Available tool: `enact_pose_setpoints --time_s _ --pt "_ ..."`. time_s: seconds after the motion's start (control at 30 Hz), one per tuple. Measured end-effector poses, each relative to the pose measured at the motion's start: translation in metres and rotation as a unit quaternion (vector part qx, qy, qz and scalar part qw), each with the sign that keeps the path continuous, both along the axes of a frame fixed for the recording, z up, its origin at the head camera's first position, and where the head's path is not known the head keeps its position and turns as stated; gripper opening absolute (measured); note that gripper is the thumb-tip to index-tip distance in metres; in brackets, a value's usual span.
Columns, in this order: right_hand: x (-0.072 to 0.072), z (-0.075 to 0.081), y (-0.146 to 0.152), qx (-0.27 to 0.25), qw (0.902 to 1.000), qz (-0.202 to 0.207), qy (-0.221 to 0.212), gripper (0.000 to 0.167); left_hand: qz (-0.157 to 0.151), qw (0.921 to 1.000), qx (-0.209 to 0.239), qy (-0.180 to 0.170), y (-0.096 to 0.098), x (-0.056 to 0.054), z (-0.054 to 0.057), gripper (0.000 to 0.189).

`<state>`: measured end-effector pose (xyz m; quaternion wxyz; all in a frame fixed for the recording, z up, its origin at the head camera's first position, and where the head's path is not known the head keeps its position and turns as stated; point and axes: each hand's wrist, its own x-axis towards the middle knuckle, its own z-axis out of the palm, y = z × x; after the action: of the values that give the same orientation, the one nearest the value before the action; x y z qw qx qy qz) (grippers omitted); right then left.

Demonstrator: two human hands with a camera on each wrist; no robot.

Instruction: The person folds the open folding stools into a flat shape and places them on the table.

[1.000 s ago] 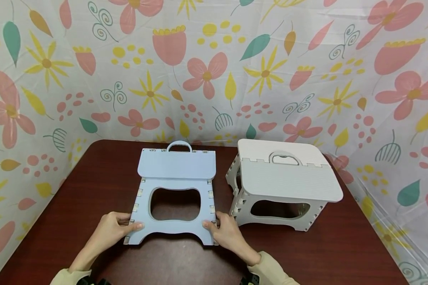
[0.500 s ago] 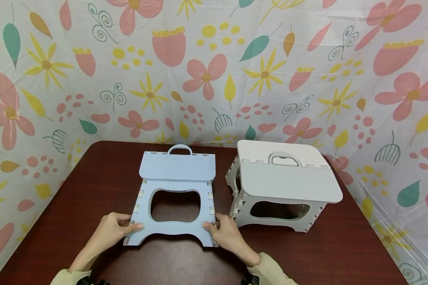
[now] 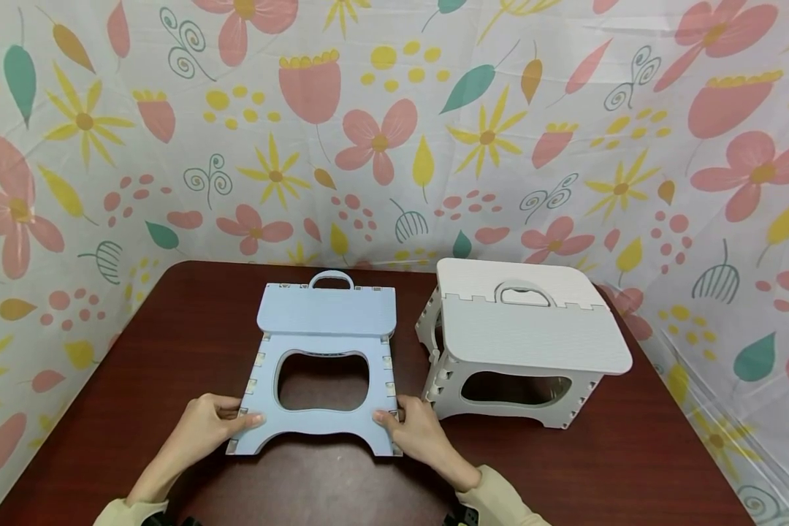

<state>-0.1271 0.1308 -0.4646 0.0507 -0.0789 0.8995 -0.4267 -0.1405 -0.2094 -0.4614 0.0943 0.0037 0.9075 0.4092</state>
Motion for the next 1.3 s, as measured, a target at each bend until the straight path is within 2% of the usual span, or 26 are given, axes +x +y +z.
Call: enact_pose_setpoints --time_s 0.33,0.7,1.3 --pt "-0.0014 -0.0003 0.0005 0.016 0.9998 -0.002 0.011 0.031 0.001 1.0000 -0.002 0.005 0.0009 0.0014 0.0015 0.048" --pt "-0.0017 -0.0029 0.0011 0.007 1.0000 0.005 0.000 0.032 -0.003 0.9999 -0.005 0.011 0.0008 0.0011 0.0021 0.045" --pt "-0.0024 -0.0030 0.0005 0.004 0.9998 0.009 -0.017 0.033 -0.002 0.9999 -0.016 0.005 0.0005 0.0016 0.0015 0.051"
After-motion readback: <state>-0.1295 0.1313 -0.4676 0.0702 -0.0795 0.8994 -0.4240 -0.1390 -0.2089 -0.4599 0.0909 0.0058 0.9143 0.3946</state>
